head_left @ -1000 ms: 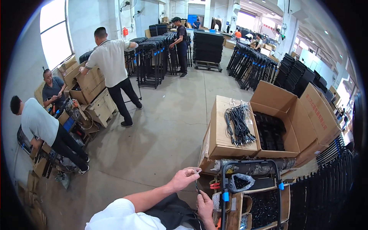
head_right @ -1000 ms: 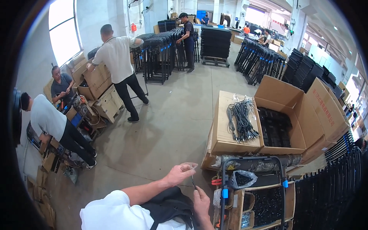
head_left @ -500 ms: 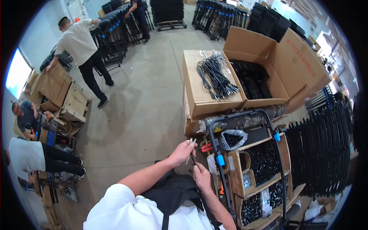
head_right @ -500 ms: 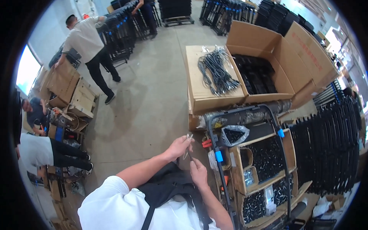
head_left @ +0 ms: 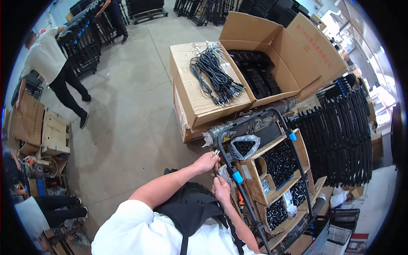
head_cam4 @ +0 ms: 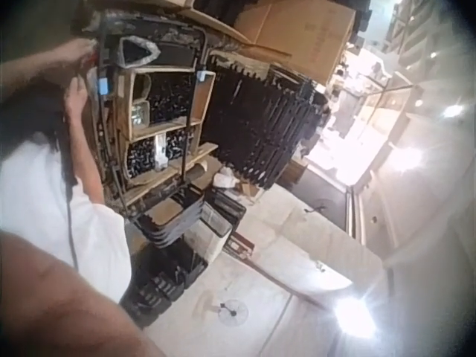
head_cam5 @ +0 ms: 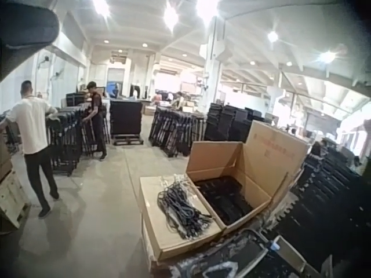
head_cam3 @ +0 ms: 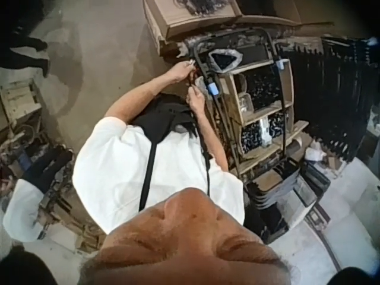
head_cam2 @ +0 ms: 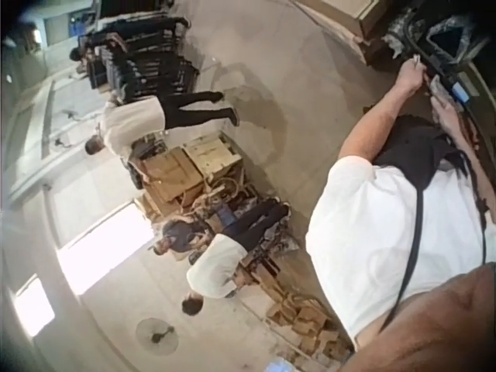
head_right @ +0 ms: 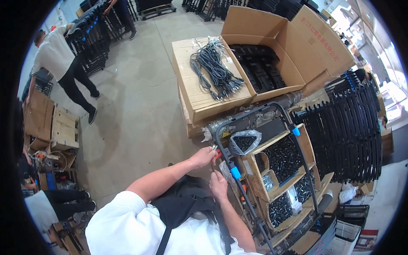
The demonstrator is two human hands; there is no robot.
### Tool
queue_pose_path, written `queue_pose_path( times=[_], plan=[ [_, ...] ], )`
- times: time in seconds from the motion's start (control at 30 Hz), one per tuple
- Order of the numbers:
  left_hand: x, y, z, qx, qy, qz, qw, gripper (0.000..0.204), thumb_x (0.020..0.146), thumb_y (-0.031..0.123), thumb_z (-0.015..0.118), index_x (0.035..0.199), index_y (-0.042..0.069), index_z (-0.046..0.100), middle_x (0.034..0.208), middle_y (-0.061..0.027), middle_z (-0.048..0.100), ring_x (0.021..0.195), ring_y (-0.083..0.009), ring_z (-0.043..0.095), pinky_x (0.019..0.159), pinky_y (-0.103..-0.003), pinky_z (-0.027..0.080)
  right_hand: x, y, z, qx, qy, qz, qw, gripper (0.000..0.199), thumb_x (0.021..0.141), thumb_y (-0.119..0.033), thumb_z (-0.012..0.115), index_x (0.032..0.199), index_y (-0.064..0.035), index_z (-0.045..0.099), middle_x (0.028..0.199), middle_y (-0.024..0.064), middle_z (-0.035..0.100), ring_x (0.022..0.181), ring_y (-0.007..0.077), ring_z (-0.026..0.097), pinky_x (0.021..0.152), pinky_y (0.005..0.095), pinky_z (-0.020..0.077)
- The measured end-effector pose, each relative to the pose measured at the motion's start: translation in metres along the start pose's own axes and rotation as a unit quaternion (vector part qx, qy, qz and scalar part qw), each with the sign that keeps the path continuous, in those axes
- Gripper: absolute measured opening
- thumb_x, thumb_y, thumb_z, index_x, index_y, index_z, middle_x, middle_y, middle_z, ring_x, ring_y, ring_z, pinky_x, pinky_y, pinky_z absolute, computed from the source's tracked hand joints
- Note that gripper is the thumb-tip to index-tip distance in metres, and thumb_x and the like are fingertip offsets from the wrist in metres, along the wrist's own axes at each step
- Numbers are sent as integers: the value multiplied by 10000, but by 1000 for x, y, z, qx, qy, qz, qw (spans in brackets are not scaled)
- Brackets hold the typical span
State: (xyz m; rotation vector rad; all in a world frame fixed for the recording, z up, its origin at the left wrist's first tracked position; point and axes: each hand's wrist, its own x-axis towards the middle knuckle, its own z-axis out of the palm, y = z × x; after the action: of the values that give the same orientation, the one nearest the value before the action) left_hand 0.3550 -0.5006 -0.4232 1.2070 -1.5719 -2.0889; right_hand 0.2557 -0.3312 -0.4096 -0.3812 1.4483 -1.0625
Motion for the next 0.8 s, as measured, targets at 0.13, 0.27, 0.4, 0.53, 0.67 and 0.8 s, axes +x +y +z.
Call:
queue_pose_path(
  times=[0.13,0.27,0.4,0.53,0.67,0.8],
  plan=[
    [13,6,-2,7,-61,-11,998,336,1088,256,452,1125,-14,649,781,-63,670,719,-173,666,687,-366,536,5,4,1,22,23,7,999,334,1114,-240,541,1367,-40,629,682,-81,467,545,33,416,494,224,329],
    [16,16,-7,97,-95,-13,991,379,1061,277,457,1106,-27,680,765,-82,667,735,-201,686,710,-383,547,9,11,5,4,54,10,999,328,1112,-241,547,1347,-31,637,700,-64,490,555,43,436,507,226,357],
    [24,13,-12,181,-89,10,979,449,1037,313,443,1085,-21,738,779,-135,687,754,-257,699,740,-423,553,10,12,13,-1,59,15,998,348,1120,-262,542,1358,-22,625,692,-54,459,565,61,426,529,247,379],
    [30,12,-17,222,-93,58,969,460,1035,319,437,1070,-6,762,849,-181,739,831,-327,740,836,-478,562,6,5,20,-52,72,9,996,386,1133,-282,523,1400,-16,605,680,-48,440,564,69,409,546,261,388],
    [37,34,-32,243,-188,15,951,448,1014,323,455,1187,53,767,816,-133,698,806,-284,695,783,-426,556,7,1,24,-37,54,-5,998,403,1134,-285,518,1429,-21,593,682,-48,447,576,67,420,552,258,393],
    [56,24,-46,238,-251,-5,938,436,995,318,480,1212,67,764,896,-118,712,860,-251,678,784,-402,543,11,-12,35,-58,45,-2,997,396,1137,-286,511,1427,-32,604,687,-49,450,587,64,420,551,253,384]
  ],
)
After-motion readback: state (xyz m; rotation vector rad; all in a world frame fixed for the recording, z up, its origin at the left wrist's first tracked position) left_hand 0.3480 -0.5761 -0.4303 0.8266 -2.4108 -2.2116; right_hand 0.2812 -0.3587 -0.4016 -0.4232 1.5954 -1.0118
